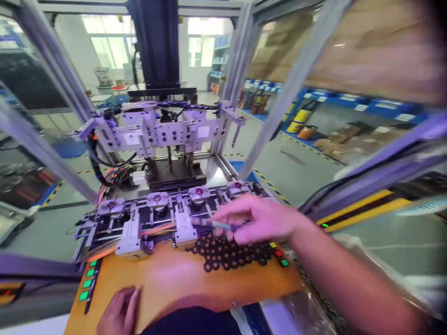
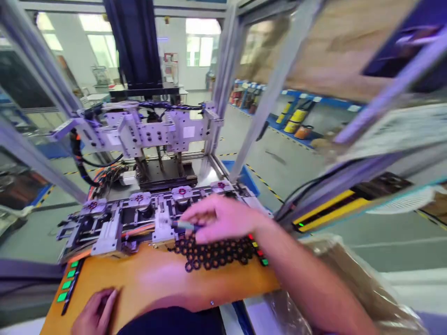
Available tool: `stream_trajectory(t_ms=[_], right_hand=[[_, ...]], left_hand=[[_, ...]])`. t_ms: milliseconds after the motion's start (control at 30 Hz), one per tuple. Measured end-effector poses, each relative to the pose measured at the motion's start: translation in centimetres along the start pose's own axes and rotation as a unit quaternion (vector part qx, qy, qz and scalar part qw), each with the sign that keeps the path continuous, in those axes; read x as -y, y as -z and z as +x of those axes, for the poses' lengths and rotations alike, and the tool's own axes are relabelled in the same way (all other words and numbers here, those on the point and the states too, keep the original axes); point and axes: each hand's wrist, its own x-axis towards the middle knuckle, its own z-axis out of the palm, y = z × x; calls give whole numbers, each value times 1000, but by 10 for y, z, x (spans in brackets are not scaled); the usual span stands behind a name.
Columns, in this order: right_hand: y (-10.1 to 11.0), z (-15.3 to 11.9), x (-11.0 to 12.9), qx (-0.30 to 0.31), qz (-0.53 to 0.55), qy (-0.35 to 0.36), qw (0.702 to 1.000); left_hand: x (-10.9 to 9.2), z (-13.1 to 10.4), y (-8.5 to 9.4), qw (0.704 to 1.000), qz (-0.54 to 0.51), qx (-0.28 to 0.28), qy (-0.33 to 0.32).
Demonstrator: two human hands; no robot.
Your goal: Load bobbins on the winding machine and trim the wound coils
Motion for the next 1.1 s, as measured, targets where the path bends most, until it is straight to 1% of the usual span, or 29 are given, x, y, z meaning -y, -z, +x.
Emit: stream_trajectory(t_ms=[33, 67, 100, 133, 200, 233, 267, 333, 400, 467, 533, 600, 667, 700, 767, 833, 900, 933, 967, 1000, 1033, 1100], right_hand=[[-32, 5, -13, 28, 70, 23, 997], [-64, 12, -29, 48, 144, 34, 988], [-96, 21, -48, 61, 214, 31, 974], [-126, 32, -66, 50, 268, 22, 962], [-177, 55, -101, 32, 273, -7, 961], [-196, 65, -115, 12, 264, -17, 964], [-210, 75, -127, -10, 245, -23, 969], [-224, 88, -143, -56, 195, -28, 979], [-225, 94, -152, -98, 125, -26, 987], [-221, 96, -159, -140, 35, -20, 989], [-216, 95, -165, -177, -66, -15, 982], [-213, 91, -169, -191, -164, -13, 968], [-209, 83, -167, -181, -253, -16, 950], [-206, 79, -163, -171, -292, -17, 941], [-193, 68, -147, -144, -359, -5, 922], [-171, 61, -118, -116, -409, 28, 905], [-141, 63, -79, -101, -449, 74, 885], [-125, 69, -59, -102, -467, 94, 873], [-110, 79, -38, -104, -483, 112, 862], [-95, 91, -20, -106, -497, 128, 851], [-82, 106, -4, -107, -510, 140, 842], [-63, 139, 17, -101, -529, 153, 828]], left_hand=[[-9, -1, 1, 999, -30, 42, 5], [-18, -2, 1, 996, -48, 72, 5], [-28, -4, -1, 994, -62, 93, 5], [-37, -6, -4, 990, -75, 115, 3], [-53, -10, -11, 984, -94, 153, -3], [-58, -13, -14, 980, -100, 170, -5], [-62, -16, -18, 978, -102, 181, -6], [-66, -20, -24, 978, -93, 188, -3], [-66, -23, -28, 981, -72, 180, 5], [-64, -25, -32, 984, -49, 170, 11], [-64, -25, -31, 985, -35, 168, 7], [-63, -25, -22, 985, -26, 168, -6], [-60, -23, -1, 987, -9, 160, -22], [-58, -19, 14, 988, 4, 151, -30], [-53, -4, 52, 990, 39, 128, -51], [-52, 25, 95, 988, 81, 105, -80], [-57, 66, 132, 982, 123, 88, -118], [-62, 90, 147, 977, 142, 83, -137], [-67, 115, 158, 972, 160, 78, -155], [-72, 139, 166, 967, 175, 74, -172], [-76, 162, 169, 961, 187, 75, -187], [-80, 200, 167, 953, 203, 83, -208]])
